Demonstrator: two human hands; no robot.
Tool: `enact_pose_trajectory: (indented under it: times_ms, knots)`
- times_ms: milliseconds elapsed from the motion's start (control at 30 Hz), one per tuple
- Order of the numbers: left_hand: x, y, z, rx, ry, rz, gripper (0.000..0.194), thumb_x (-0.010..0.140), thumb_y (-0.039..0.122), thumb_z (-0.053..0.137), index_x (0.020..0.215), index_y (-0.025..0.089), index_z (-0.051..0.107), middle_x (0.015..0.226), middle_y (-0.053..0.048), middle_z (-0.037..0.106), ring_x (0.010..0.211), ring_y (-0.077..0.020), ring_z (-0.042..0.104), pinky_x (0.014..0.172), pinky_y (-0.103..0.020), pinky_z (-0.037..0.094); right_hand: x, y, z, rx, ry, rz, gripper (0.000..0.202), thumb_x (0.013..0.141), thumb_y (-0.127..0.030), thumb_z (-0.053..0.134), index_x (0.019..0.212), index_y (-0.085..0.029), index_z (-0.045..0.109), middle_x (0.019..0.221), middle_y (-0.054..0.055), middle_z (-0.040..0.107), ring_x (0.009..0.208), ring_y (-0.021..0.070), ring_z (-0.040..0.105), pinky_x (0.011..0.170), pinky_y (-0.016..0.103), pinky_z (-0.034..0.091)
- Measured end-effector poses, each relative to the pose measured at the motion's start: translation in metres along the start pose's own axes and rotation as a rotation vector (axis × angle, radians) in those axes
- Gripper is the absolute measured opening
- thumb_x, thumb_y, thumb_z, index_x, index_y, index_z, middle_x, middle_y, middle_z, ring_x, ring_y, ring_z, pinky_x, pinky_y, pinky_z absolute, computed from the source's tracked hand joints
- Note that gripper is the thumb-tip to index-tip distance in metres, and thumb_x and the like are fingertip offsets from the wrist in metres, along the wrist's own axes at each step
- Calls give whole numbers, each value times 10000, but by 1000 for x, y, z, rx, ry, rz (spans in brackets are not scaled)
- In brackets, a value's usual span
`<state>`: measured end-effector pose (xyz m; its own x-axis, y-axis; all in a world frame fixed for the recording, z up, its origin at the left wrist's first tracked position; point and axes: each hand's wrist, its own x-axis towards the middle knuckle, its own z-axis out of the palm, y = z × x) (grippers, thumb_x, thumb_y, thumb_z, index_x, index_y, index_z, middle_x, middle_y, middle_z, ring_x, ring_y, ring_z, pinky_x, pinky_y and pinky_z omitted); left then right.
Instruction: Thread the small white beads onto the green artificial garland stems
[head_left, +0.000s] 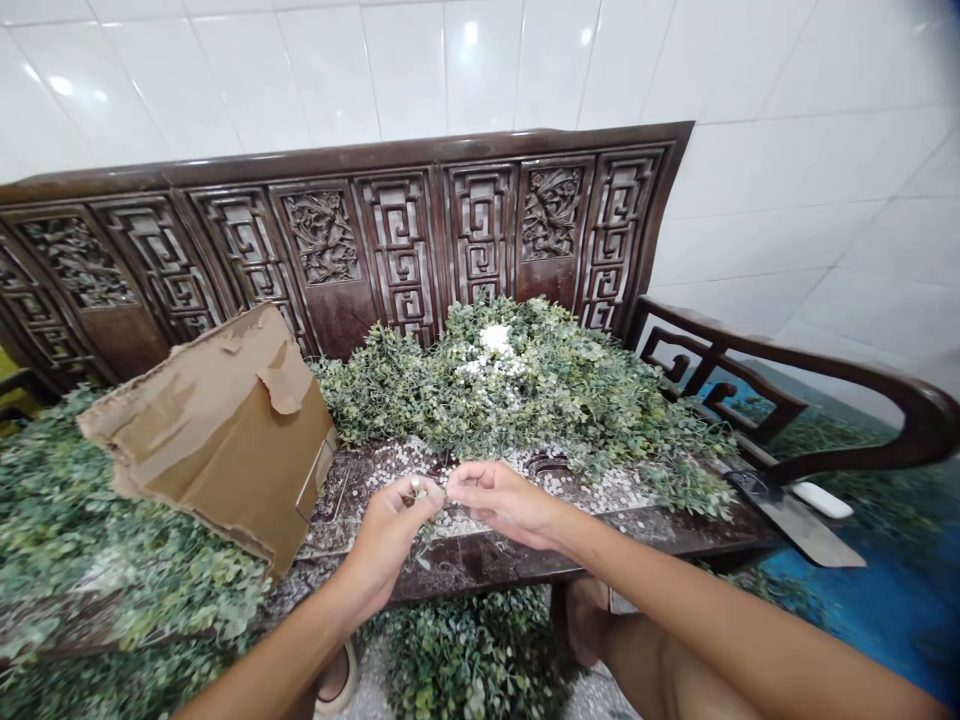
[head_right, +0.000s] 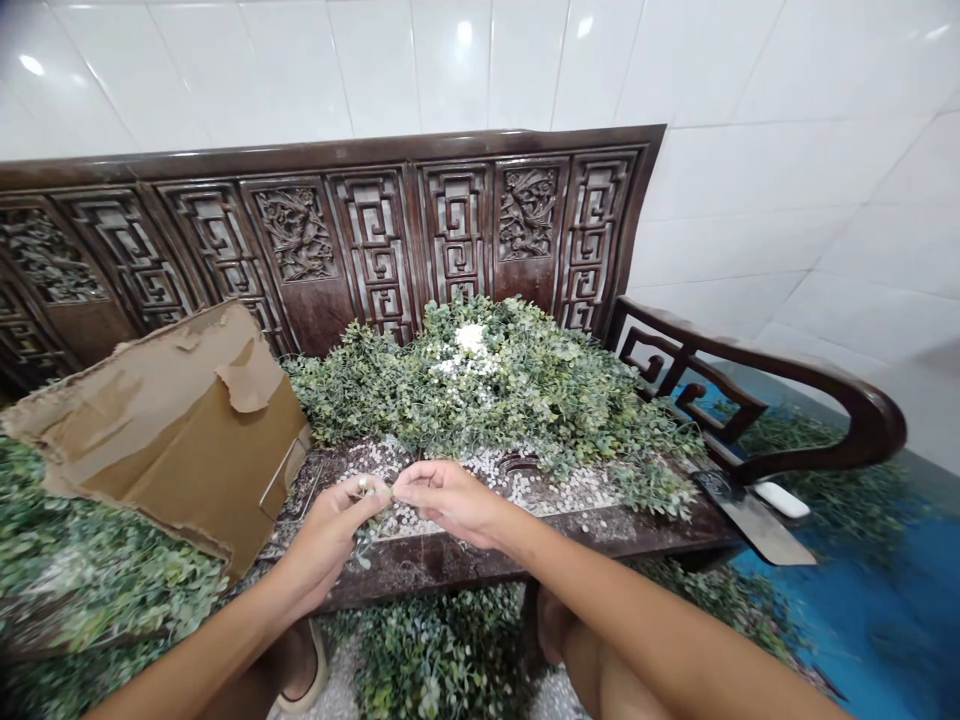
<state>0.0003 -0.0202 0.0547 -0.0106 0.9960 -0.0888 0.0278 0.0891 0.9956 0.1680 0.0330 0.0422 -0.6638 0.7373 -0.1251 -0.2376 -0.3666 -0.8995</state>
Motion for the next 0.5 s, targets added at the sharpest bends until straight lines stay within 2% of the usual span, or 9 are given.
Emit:
enact_pose_trajectory:
  times_ms: [300,500]
  knots:
    - [-3,8,2,9,-19,13,200,710,370,684,667,183,629,727,-10,629,761,-179,519,738,-259,369,5,5,-8,102,-116,59,288,644,-331,842,765,-146,657,606,-64,441,521,57,260,485,228,162]
    - [-4,9,3,-14,-40,-15,208,716,381,682,669,184,636,743,-14,635,773,-182,520,747,-262,367,4,3,-7,115,-137,85,255,665,-318,828,754,-142,667,592,-68,429,506,56,241,484,233,174]
